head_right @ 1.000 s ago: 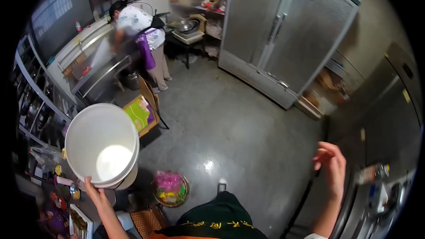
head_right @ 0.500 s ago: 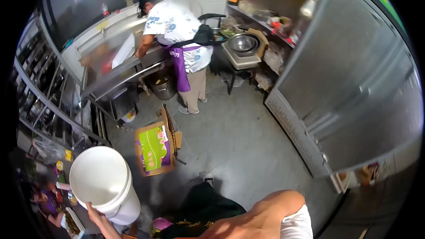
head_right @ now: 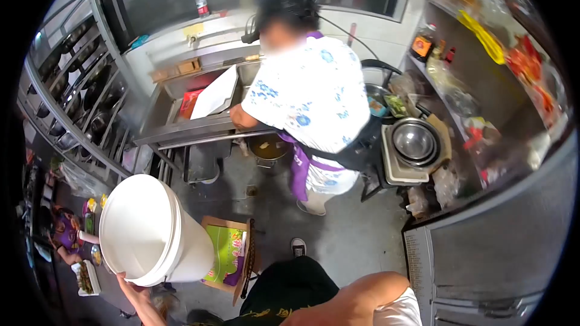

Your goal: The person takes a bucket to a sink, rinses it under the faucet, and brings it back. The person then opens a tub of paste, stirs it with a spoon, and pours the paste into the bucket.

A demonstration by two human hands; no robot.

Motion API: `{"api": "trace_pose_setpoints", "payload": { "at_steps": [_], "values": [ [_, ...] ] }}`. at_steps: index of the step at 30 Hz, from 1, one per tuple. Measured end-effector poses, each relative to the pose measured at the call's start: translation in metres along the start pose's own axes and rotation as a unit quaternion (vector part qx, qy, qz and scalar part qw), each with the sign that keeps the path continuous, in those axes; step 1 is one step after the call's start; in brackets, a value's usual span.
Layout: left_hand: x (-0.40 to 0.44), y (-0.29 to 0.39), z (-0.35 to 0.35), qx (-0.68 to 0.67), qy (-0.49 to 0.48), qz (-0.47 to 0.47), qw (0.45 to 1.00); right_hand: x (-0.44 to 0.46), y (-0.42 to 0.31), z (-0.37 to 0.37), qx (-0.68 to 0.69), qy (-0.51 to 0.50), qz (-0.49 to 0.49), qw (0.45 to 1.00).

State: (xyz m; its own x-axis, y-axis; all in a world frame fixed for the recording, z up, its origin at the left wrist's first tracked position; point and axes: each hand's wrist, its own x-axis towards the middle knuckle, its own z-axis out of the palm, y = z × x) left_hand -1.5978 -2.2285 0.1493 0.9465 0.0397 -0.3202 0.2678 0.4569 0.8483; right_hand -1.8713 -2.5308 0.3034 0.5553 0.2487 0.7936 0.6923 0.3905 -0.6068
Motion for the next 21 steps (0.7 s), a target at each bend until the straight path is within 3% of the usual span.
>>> {"api": "trace_pose_setpoints", "payload": {
  "at_steps": [4,8,10,12,15,17,18,19,20,21],
  "values": [
    [-0.001,-0.007,0.04,-0.011,0.047,-0.013,0.999,0.011,-0.004,-0.08,0.018,-0.074,-0.015,0.997],
    [0.018,-0.01,0.068,0.009,0.062,0.035,0.997,0.018,-0.012,-0.136,0.004,-0.14,-0.02,0.99],
    [0.038,-0.022,0.08,0.048,0.058,0.068,0.995,0.002,-0.013,-0.154,0.021,-0.041,0.015,0.999],
    [0.046,-0.028,0.123,0.121,0.108,0.159,0.974,-0.018,-0.002,-0.181,0.013,-0.023,-0.017,1.0],
    [0.09,-0.012,0.175,0.161,0.102,0.189,0.963,-0.049,0.024,-0.208,0.011,0.122,0.093,0.988],
    [0.133,-0.002,0.204,0.218,0.1,0.241,0.94,-0.047,0.053,-0.227,0.001,0.167,0.164,0.972],
    [0.145,0.009,0.226,0.242,0.06,0.221,0.943,-0.044,0.069,-0.245,-0.003,0.164,0.2,0.966],
    [0.176,0.014,0.247,0.228,0.044,0.26,0.937,-0.031,0.084,-0.258,-0.017,0.195,0.205,0.959],
    [0.19,0.034,0.273,0.313,0.048,0.228,0.921,-0.016,0.101,-0.273,-0.03,0.225,0.21,0.951],
    [0.209,0.044,0.302,0.297,-0.004,0.22,0.929,-0.003,0.121,-0.29,-0.03,0.247,0.195,0.949]
  ]
}}
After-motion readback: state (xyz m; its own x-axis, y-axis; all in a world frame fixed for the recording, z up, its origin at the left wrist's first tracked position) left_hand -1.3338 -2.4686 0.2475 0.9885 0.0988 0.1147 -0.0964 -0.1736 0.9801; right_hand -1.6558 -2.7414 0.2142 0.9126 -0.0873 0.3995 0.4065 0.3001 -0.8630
